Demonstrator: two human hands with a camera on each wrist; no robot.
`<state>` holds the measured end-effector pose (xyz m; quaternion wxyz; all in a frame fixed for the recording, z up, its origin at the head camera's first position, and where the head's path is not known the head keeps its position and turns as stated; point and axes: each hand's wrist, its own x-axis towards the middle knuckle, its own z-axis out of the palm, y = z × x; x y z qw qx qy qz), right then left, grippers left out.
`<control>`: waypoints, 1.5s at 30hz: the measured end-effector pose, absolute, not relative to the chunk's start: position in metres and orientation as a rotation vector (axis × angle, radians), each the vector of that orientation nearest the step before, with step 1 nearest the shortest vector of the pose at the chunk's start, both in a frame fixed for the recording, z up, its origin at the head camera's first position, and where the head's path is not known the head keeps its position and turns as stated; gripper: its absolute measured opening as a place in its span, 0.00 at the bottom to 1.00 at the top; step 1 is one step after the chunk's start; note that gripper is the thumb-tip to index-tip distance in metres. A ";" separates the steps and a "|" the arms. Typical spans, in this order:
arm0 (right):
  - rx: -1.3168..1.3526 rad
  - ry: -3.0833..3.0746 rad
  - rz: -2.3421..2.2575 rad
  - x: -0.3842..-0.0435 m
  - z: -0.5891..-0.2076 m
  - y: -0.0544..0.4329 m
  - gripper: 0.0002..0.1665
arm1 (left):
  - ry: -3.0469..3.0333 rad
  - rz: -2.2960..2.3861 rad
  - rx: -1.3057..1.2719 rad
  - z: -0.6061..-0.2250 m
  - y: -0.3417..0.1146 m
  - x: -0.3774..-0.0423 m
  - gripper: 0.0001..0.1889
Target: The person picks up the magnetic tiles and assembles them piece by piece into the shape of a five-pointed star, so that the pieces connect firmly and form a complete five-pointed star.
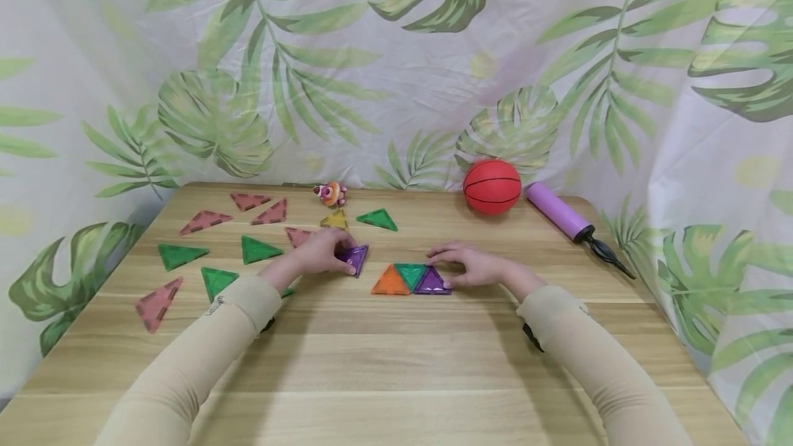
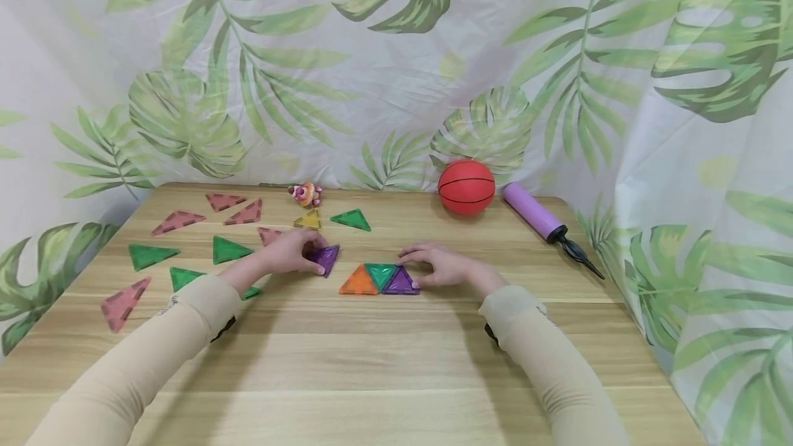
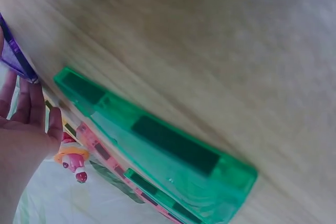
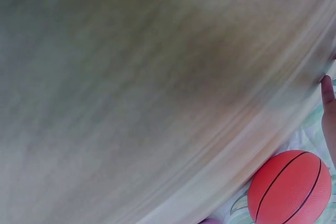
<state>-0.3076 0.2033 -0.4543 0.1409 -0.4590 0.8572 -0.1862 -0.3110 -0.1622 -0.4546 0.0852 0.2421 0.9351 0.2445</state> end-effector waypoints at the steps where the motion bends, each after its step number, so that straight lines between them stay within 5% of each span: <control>1: -1.320 2.475 -0.535 -0.308 -0.455 0.203 0.30 | 2.779 0.746 0.732 -0.455 -0.163 -0.311 0.24; 15: -1.304 2.466 -0.550 -0.307 -0.456 0.201 0.30 | 2.767 0.832 0.762 -0.448 -0.171 -0.313 0.06; 45: -1.312 2.459 -0.554 -0.306 -0.454 0.203 0.30 | 2.310 1.358 0.738 -0.420 -0.123 -0.267 0.11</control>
